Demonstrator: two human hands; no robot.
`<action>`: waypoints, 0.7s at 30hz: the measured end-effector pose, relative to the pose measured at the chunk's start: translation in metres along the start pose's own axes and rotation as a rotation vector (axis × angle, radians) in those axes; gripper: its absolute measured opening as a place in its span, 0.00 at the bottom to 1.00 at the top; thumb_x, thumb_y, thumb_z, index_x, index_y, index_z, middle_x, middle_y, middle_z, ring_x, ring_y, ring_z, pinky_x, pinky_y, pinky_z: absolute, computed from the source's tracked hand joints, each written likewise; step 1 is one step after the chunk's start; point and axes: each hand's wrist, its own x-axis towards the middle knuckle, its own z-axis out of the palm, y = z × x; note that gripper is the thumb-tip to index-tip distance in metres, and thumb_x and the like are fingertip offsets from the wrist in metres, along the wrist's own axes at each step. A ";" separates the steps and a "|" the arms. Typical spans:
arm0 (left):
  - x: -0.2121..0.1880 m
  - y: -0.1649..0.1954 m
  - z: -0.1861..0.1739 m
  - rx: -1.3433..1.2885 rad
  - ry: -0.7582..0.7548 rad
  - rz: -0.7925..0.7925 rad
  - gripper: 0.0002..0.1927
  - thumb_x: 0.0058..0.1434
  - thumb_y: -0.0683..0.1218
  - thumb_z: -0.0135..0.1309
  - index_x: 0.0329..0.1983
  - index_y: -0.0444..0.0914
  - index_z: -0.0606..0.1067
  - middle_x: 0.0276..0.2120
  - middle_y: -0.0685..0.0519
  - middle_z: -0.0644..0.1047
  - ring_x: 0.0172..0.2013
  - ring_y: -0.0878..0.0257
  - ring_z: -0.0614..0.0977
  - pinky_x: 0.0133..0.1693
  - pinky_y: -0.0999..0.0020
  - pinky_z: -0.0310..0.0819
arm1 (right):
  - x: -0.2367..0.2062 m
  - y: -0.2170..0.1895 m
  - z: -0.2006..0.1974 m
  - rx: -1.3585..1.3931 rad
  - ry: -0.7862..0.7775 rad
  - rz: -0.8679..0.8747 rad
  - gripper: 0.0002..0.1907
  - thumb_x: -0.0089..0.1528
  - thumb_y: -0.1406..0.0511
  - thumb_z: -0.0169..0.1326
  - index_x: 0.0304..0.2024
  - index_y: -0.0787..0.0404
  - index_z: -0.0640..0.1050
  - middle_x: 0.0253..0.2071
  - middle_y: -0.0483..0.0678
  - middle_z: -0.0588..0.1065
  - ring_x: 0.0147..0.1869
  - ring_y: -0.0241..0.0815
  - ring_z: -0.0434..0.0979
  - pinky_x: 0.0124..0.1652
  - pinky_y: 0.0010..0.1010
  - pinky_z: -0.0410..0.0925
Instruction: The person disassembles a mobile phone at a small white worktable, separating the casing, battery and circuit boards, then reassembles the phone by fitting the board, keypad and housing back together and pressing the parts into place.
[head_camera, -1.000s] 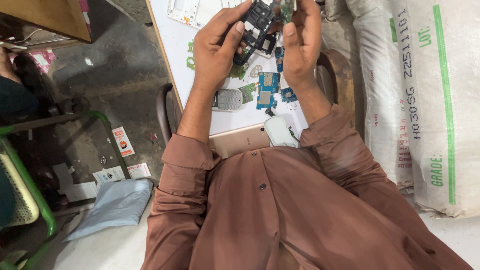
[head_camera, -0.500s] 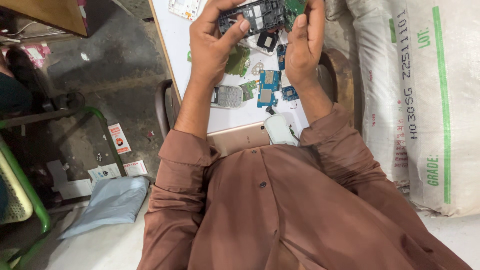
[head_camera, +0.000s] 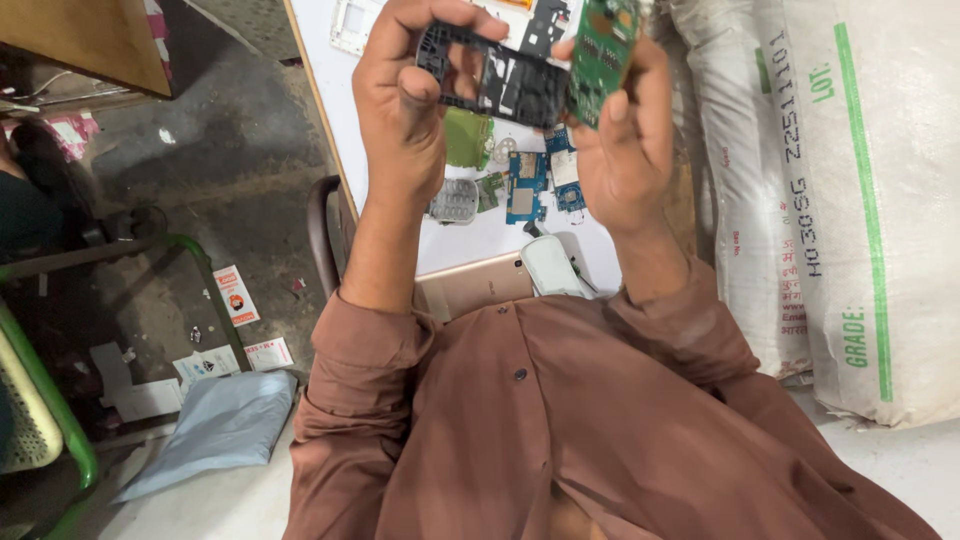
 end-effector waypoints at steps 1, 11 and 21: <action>-0.004 0.006 0.003 -0.003 0.001 -0.028 0.38 0.62 0.71 0.57 0.59 0.35 0.72 0.47 0.48 0.81 0.37 0.70 0.80 0.35 0.80 0.73 | -0.009 -0.009 0.005 0.027 0.005 0.027 0.24 0.79 0.55 0.47 0.69 0.60 0.59 0.63 0.49 0.68 0.57 0.40 0.72 0.51 0.36 0.69; -0.042 0.036 0.018 -0.075 -0.047 -0.098 0.41 0.61 0.65 0.61 0.66 0.30 0.71 0.51 0.42 0.80 0.35 0.70 0.78 0.35 0.82 0.73 | -0.059 -0.038 0.028 0.154 0.039 0.100 0.25 0.76 0.57 0.53 0.69 0.60 0.60 0.62 0.54 0.66 0.59 0.46 0.73 0.52 0.42 0.71; -0.075 0.062 0.035 0.000 -0.009 -0.239 0.44 0.60 0.35 0.70 0.76 0.34 0.59 0.62 0.42 0.76 0.48 0.68 0.80 0.52 0.76 0.79 | -0.085 -0.035 0.023 0.177 0.011 0.156 0.23 0.76 0.60 0.51 0.68 0.61 0.60 0.66 0.58 0.66 0.64 0.43 0.69 0.64 0.43 0.65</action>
